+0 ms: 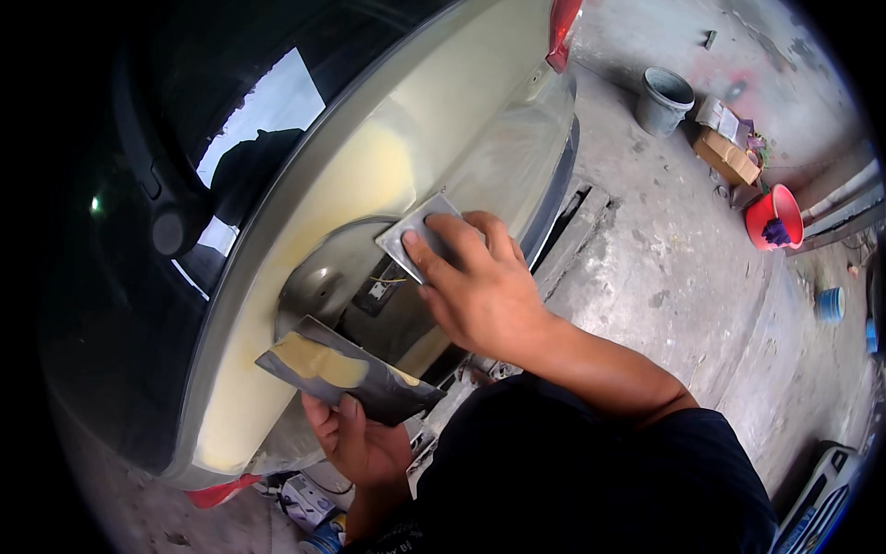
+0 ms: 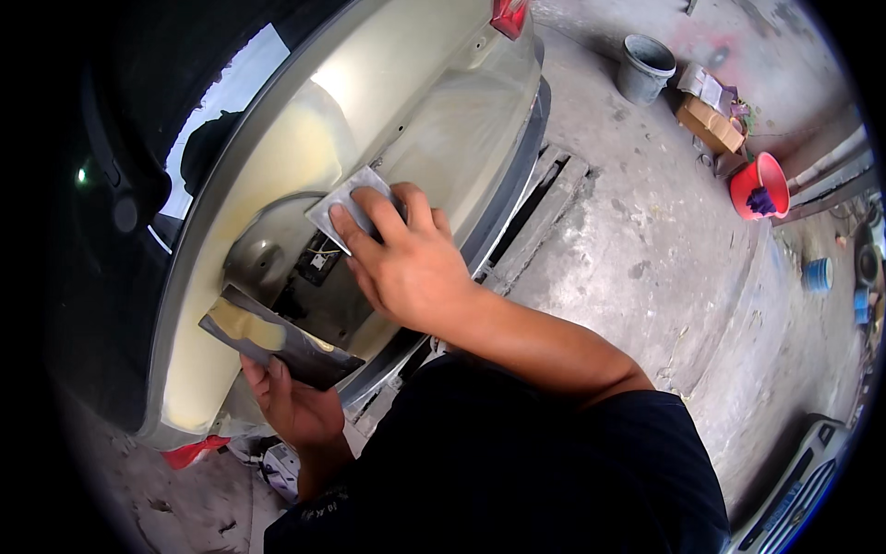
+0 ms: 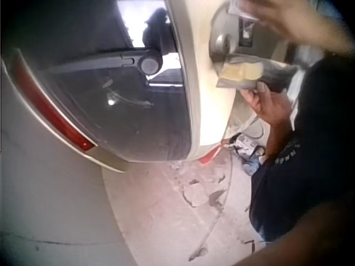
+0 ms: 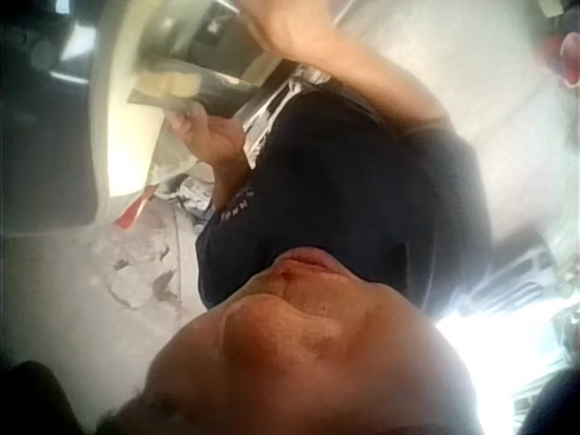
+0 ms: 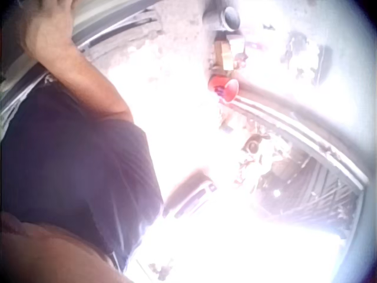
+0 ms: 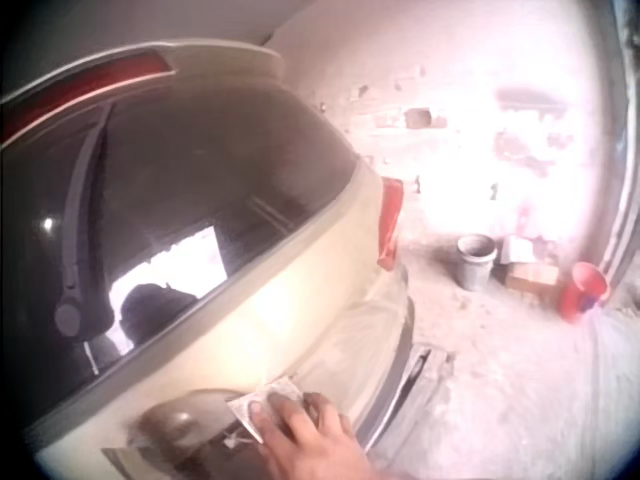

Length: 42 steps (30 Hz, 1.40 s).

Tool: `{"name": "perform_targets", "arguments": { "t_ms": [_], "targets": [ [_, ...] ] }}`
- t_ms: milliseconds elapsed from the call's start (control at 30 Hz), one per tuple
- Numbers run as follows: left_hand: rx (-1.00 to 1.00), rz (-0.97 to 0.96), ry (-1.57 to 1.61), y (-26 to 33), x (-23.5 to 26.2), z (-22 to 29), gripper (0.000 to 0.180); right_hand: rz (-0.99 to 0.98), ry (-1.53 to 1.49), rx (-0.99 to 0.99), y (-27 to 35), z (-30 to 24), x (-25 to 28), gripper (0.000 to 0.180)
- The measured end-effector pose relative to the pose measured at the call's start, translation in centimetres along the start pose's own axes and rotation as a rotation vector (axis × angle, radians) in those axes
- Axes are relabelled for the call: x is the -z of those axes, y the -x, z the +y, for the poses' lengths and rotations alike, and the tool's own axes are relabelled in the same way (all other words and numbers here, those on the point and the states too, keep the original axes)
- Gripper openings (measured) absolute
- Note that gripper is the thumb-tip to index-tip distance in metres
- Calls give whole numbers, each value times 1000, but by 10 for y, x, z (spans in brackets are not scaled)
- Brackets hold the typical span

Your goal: The person applies a yellowish body filler to the rear bumper of a car using a metal putty knife. They spread the filler over a specific area, smoothing it out with the tool. The person occasionally touches the surface with their finger to check the application.

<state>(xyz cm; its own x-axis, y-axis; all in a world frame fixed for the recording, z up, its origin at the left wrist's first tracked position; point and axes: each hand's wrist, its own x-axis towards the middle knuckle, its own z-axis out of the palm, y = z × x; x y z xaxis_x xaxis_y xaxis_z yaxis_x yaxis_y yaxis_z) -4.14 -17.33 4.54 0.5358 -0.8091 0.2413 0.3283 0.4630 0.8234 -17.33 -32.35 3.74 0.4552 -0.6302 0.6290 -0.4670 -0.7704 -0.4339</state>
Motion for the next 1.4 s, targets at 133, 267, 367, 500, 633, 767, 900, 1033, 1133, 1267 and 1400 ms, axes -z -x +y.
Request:
{"name": "perform_targets", "arguments": {
  "t_ms": [133,267,367,500,633,767,900,1033,1133,1267,1400],
  "targets": [
    [15,20,33,-5,-13,-3,44,-59,-603,165,13,3,34,48],
    [-58,18,68,-3,-24,1,44,-261,-1050,243,28,10,38,43],
    [-102,-78,11,-11,-20,7,45,-94,-447,257,10,32,35,40],
    [-76,-57,13,-5,-17,5,46,162,-36,98,-50,36,44,45],
    [-61,-65,51,-5,-11,-1,48,191,36,67,-85,39,41,43],
    [-59,-1,23,-2,-9,-1,48,101,78,74,-77,20,31,43],
    [-46,15,-2,-3,-6,-3,48,31,79,58,-45,15,21,48],
    [-35,29,-15,-5,-2,-7,47,12,89,51,-16,17,3,52],
    [-21,32,1,-6,-8,-12,47,5,67,45,-4,22,3,52],
    [-8,23,9,-8,-12,-8,47,-17,-284,76,6,20,27,52],
    [-1,-19,60,-9,-20,-10,46,-303,-1178,297,17,21,52,48]
  ]
}}
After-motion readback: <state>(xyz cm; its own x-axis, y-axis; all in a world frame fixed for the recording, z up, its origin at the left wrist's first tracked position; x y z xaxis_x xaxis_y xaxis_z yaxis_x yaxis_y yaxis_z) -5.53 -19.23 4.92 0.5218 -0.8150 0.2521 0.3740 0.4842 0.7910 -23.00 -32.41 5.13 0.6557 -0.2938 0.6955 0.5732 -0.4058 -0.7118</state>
